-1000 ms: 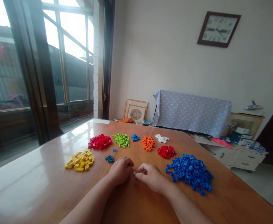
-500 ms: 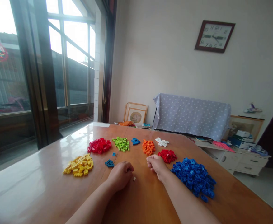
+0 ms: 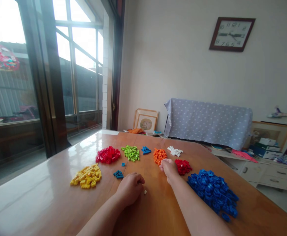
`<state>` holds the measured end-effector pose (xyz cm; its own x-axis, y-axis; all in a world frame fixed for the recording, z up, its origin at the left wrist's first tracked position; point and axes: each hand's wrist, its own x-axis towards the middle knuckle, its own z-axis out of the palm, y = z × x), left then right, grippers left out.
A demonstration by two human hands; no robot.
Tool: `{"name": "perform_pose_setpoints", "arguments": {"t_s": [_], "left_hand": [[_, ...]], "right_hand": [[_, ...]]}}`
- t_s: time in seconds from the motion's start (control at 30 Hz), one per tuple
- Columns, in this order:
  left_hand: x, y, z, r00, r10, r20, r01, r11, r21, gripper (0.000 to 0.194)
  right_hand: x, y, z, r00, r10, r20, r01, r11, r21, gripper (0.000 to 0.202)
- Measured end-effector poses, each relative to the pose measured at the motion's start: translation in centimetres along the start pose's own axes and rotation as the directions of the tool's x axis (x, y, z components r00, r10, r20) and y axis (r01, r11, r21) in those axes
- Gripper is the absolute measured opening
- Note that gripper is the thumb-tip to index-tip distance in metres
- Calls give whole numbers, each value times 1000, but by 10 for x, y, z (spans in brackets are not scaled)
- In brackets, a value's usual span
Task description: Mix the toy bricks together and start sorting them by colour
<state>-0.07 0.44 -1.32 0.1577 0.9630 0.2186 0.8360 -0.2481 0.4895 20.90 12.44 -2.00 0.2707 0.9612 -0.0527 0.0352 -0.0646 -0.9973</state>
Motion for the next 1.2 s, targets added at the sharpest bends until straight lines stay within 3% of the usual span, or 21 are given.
{"name": "perform_pose_setpoints", "arguments": {"t_s": [0.2, 0.3, 0.4, 0.6, 0.67, 0.73, 0.8, 0.87, 0.93, 1.07, 1.2], "left_hand": [[-1, 0, 0, 1000, -7, -5, 7, 1000, -27, 25], [-1, 0, 1, 1000, -19, -6, 18, 999, -51, 26], [1, -1, 4, 999, -36, -5, 36, 997, -69, 28], [3, -3, 4, 997, -72, -8, 71, 994, -88, 31], [3, -2, 3, 997, -72, -12, 71, 993, -94, 31], [2, -2, 2, 997, -71, -20, 69, 992, -103, 31], [1, -1, 1, 997, -70, -27, 67, 991, -113, 30], [0, -1, 0, 997, -70, -31, 66, 990, -122, 30], [0, 0, 0, 997, -70, -31, 65, 990, -127, 30], [2, -1, 0, 998, -64, -25, 60, 990, -129, 30], [4, -3, 0, 998, -60, -20, 57, 989, -135, 29]], "right_hand": [[-56, 1, -10, 979, 39, 199, -28, 998, -59, 14], [-85, -5, -17, 920, 43, 389, 32, 983, -183, 17], [-107, -8, -19, 846, 0, 534, 191, 934, -301, 19], [-124, -1, -10, 817, -171, 551, 489, 712, -504, 17], [-126, 0, -9, 785, -247, 569, 574, 636, -516, 13], [-126, 1, -9, 756, -303, 581, 616, 631, -472, 8], [-124, 1, -10, 779, -283, 560, 547, 743, -385, 9], [-118, -1, -13, 831, -188, 523, 350, 909, -228, 12], [-111, -4, -17, 869, -91, 487, 109, 994, -8, 17], [-100, -14, -26, 885, -7, 465, -168, 927, 334, 27], [-96, -19, -29, 867, 39, 496, -297, 841, 453, 30]]}}
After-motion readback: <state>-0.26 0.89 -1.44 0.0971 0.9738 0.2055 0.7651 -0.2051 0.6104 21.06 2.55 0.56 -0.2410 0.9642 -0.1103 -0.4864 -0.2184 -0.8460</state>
